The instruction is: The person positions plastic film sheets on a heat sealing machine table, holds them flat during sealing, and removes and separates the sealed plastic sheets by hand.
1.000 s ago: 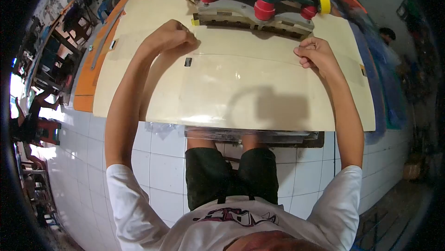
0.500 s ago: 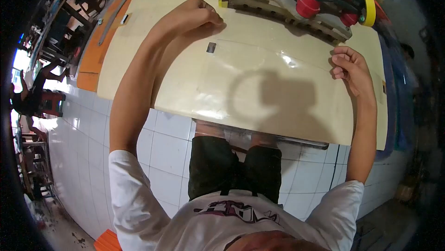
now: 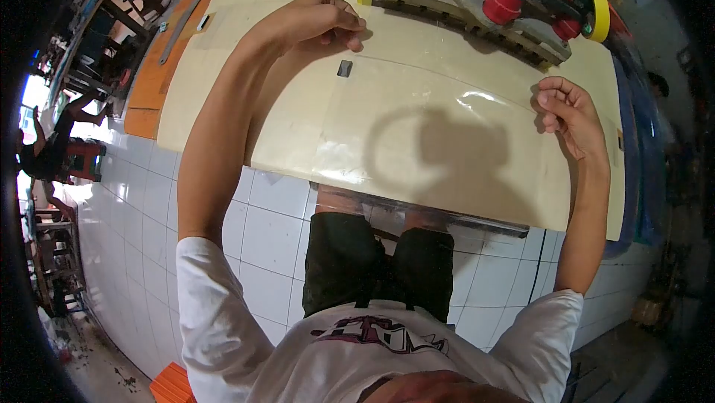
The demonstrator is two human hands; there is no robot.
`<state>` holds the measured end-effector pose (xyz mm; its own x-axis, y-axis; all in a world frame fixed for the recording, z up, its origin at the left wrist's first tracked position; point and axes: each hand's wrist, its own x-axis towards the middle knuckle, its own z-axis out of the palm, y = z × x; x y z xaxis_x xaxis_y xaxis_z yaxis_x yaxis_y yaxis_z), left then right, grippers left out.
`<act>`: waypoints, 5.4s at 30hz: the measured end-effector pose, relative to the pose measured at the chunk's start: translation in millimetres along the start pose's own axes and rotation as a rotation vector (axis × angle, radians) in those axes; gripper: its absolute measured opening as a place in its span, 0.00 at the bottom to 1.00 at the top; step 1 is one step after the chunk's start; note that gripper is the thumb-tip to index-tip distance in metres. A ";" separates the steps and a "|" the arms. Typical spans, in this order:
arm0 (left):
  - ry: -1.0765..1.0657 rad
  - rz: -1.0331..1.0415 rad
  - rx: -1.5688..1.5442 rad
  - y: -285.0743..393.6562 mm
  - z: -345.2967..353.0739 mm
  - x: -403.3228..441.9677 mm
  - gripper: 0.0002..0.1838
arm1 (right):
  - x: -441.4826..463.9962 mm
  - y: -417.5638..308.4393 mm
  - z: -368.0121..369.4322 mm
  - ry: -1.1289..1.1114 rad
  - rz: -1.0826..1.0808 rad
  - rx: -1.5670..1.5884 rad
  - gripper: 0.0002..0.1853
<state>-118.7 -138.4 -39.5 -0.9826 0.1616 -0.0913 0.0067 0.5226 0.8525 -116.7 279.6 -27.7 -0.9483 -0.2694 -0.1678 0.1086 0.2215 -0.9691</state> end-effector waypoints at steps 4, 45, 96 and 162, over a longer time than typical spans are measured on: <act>0.000 -0.020 -0.034 -0.6 1.8 0.7 0.12 | -0.2 -0.7 -5.6 -0.012 0.038 0.048 0.12; -0.047 -0.084 -0.104 -2.0 7.6 1.7 0.13 | 10.0 13.7 -22.5 -0.125 0.027 0.094 0.10; -0.111 -0.157 -0.037 9.9 6.4 7.3 0.14 | 6.2 2.5 -2.5 -0.012 0.065 0.042 0.16; -0.127 -0.179 -0.207 3.6 4.3 11.0 0.16 | 16.9 15.1 -16.4 -0.097 0.020 -0.005 0.17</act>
<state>-128.7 -131.2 -39.7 -0.9336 0.1923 -0.3025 -0.2157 0.3726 0.9026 -136.0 293.7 -42.2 -0.9126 -0.3543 -0.2042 0.1256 0.2325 -0.9644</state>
